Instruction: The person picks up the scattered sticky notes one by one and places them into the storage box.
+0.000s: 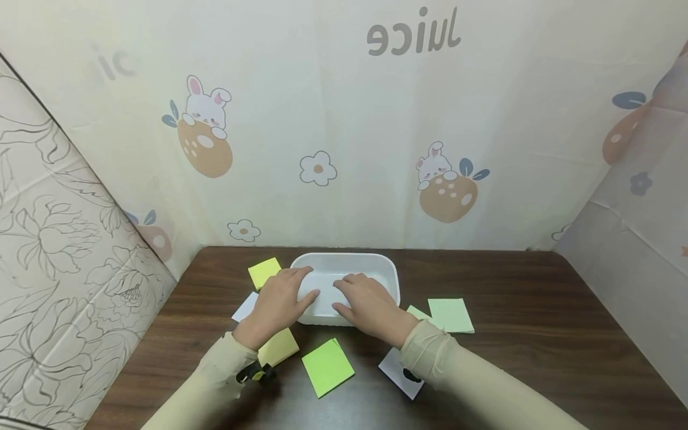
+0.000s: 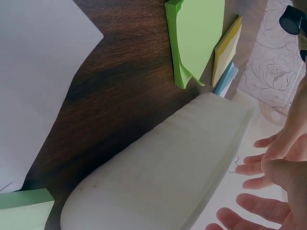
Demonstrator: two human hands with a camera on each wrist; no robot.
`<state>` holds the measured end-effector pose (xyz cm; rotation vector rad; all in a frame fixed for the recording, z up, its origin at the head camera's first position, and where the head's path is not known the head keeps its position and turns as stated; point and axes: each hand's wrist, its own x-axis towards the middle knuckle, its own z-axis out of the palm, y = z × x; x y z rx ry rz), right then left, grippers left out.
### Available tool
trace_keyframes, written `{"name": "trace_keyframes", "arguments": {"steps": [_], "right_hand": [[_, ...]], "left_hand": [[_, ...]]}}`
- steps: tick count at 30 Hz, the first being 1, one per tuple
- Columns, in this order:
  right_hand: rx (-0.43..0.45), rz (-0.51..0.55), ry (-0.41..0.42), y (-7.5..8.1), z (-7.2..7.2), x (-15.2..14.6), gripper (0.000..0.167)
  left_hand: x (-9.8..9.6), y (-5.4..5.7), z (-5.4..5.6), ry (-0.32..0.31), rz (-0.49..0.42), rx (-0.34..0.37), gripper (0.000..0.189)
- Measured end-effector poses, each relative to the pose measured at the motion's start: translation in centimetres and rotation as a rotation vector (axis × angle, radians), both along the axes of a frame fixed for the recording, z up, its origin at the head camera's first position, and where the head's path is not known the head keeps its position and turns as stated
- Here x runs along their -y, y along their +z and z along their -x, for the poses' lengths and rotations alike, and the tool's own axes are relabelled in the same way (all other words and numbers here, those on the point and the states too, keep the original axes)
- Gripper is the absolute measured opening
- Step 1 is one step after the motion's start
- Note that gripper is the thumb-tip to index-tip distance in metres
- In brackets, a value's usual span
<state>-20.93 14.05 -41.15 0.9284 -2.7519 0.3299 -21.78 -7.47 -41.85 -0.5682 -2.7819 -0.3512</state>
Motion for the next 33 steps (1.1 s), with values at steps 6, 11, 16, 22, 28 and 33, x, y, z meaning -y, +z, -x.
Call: {"name": "trace_keyframes", "arguments": {"steps": [6,11,16,22,28,33], "right_hand": [[-0.003,-0.005,0.005,0.0,-0.1,0.4,0.042],[0.013,-0.015,0.002,0.0,-0.2,0.7,0.043],[0.014,-0.021,0.001,0.1,-0.3,1.1,0.043],[0.021,-0.016,0.008,0.1,-0.3,1.4,0.043],[0.006,-0.007,0.039,-0.1,-0.3,1.7,0.043],[0.004,-0.003,0.051,-0.3,-0.4,1.9,0.043]], "left_hand": [[0.3,0.2,0.0,0.004,-0.015,0.0,0.052],[0.5,0.3,0.0,0.003,-0.019,-0.008,0.051],[1.1,0.3,0.2,0.018,-0.029,0.002,0.052],[1.6,0.4,0.4,0.034,-0.042,0.007,0.052],[2.1,0.5,0.6,0.058,-0.065,0.018,0.051],[2.6,0.6,0.7,0.069,-0.079,0.007,0.049]]}}
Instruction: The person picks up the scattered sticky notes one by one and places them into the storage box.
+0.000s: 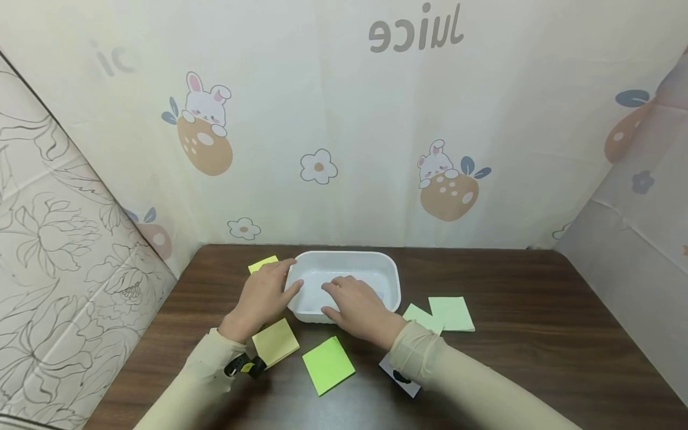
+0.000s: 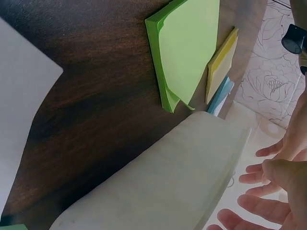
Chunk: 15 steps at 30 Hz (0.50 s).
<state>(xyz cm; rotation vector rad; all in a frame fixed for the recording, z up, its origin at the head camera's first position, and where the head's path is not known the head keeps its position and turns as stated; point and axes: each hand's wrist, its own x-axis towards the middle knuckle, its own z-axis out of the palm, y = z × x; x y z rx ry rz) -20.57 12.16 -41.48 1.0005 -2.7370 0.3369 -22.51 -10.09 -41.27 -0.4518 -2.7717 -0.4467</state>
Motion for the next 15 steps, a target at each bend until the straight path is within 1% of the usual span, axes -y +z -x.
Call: {"name": "trace_keyframes", "arguments": {"steps": [6,11,15], "right_hand": [[0.015,0.0,-0.004,-0.2,0.1,0.3,0.044],[0.026,-0.001,-0.007,-0.2,0.0,0.5,0.045],[0.025,0.005,-0.004,-0.2,-0.1,0.7,0.045]], "left_hand": [[0.5,0.0,0.1,0.007,-0.017,-0.007,0.048],[0.8,-0.2,0.3,0.007,-0.018,-0.011,0.046],[1.1,-0.4,0.5,0.023,-0.013,0.003,0.047]]}}
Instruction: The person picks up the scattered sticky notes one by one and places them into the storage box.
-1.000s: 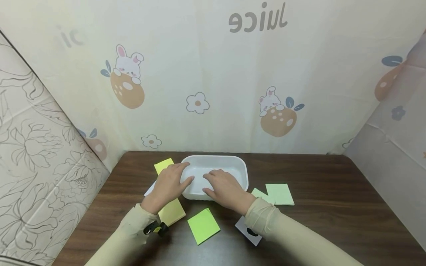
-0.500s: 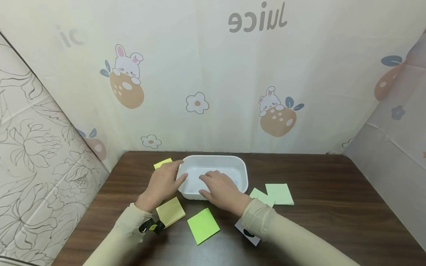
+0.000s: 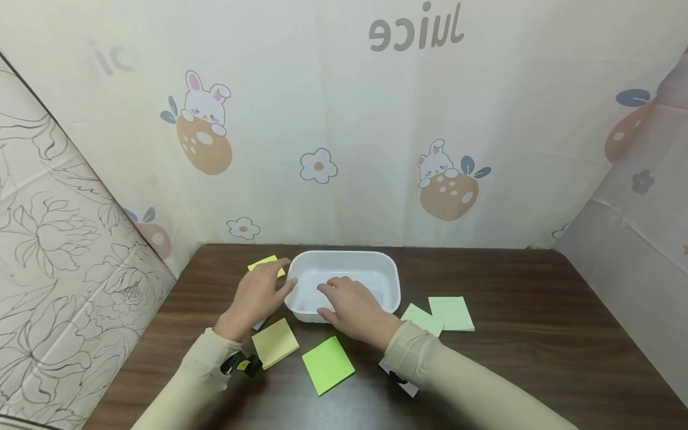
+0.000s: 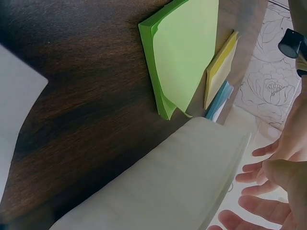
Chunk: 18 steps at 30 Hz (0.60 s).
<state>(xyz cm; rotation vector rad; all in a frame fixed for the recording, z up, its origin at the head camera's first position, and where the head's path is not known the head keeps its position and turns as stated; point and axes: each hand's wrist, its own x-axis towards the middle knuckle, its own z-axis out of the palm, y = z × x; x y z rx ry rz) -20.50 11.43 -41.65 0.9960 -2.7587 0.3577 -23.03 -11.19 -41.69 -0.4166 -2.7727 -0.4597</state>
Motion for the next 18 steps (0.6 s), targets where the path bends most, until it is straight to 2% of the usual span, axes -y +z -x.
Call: {"name": "trace_keyframes", "arguments": {"steps": [8,18], "right_hand": [[0.006,0.007,0.003,-0.1,0.0,0.3,0.045],[0.012,0.005,0.01,-0.2,0.0,0.7,0.045]], "left_hand": [[0.6,-0.3,0.3,0.022,0.011,0.0,0.046],[1.2,-0.9,0.6,0.037,-0.007,0.036,0.048]]}}
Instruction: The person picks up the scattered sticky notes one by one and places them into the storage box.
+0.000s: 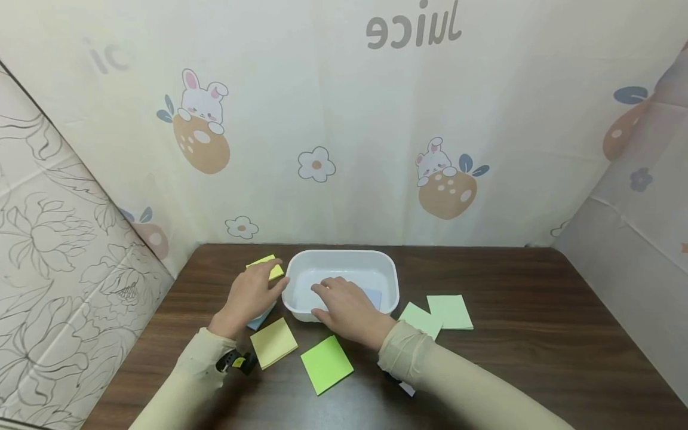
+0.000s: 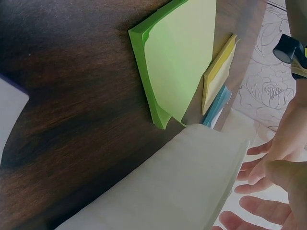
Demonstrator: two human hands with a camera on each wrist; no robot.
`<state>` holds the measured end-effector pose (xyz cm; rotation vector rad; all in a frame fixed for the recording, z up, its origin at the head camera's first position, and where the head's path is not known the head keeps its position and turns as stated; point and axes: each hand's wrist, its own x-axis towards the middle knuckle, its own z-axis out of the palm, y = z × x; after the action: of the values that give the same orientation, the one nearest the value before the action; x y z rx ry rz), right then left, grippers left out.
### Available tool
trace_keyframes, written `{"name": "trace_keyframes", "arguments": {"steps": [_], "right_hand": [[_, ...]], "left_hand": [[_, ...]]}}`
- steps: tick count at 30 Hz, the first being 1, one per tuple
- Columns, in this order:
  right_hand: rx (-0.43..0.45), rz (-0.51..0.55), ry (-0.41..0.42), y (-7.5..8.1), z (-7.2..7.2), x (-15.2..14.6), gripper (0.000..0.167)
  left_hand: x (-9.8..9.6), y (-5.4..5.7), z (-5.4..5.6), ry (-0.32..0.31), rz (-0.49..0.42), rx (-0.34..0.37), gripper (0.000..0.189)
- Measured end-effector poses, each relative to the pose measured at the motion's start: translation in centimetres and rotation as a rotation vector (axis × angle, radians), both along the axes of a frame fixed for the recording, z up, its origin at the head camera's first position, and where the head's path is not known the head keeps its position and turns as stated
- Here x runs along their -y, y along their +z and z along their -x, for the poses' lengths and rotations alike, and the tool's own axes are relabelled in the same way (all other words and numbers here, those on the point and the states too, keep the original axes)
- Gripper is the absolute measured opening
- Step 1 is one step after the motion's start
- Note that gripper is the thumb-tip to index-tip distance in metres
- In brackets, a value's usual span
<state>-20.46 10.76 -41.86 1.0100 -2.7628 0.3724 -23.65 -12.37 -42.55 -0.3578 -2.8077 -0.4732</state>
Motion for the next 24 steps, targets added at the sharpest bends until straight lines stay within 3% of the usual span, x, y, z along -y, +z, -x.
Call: {"name": "trace_keyframes", "arguments": {"steps": [24], "right_hand": [[0.007,-0.025,0.021,-0.4,-0.4,0.9,0.045]], "left_hand": [[1.3,-0.9,0.9,0.032,0.002,0.1,0.053]]}}
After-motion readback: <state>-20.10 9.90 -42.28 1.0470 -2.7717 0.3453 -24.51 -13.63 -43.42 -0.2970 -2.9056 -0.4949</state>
